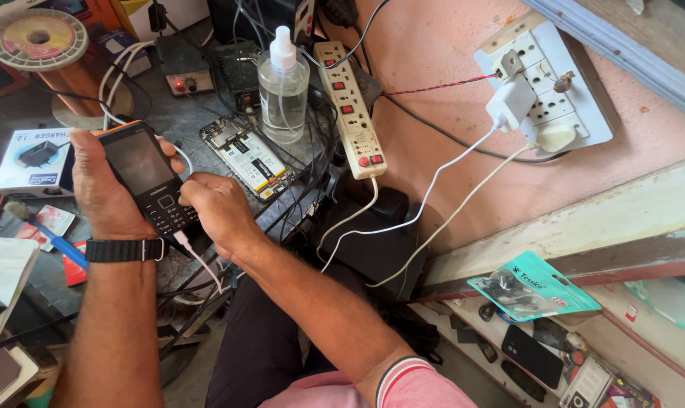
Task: The person holds a small electronic component and manipulates it with their hands. They then pick up a mobile phone, insert a battery, and connect a charging cable to the device.
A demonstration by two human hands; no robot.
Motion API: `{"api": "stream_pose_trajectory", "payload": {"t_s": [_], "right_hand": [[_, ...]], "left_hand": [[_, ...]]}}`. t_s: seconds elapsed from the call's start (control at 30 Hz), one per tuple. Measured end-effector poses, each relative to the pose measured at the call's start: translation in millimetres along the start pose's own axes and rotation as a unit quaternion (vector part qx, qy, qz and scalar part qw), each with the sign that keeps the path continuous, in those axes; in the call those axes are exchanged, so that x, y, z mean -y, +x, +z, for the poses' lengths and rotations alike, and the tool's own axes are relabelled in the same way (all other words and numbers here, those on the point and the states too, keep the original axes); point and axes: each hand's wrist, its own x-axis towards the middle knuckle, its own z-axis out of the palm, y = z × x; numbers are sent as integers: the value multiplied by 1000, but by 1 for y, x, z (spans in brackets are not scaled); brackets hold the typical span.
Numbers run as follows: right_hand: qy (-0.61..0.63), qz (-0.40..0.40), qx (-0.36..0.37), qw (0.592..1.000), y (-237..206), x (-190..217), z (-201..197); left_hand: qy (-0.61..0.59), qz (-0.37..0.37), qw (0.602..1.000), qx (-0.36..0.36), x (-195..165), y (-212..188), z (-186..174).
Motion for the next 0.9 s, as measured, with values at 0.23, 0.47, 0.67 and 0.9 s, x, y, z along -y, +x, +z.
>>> {"api": "stream_pose_trajectory", "payload": {"t_s": [0.23,0.47,0.67,0.9], "right_hand": [[-10,11,0,1000,1,-4,-2],[-34,-39,-20,998,14,-17,-5],[-17,-41,-28,999,16,-10,-4],[35,7,-5,999,11,4,3]], "left_hand": [[-36,-17,999,1,1,1,-3],[8,-6,1000,-24,4,12,-6],[-60,-26,997,-30,-3,15,5],[-46,-15,999,-26,-12,14,13]]}}
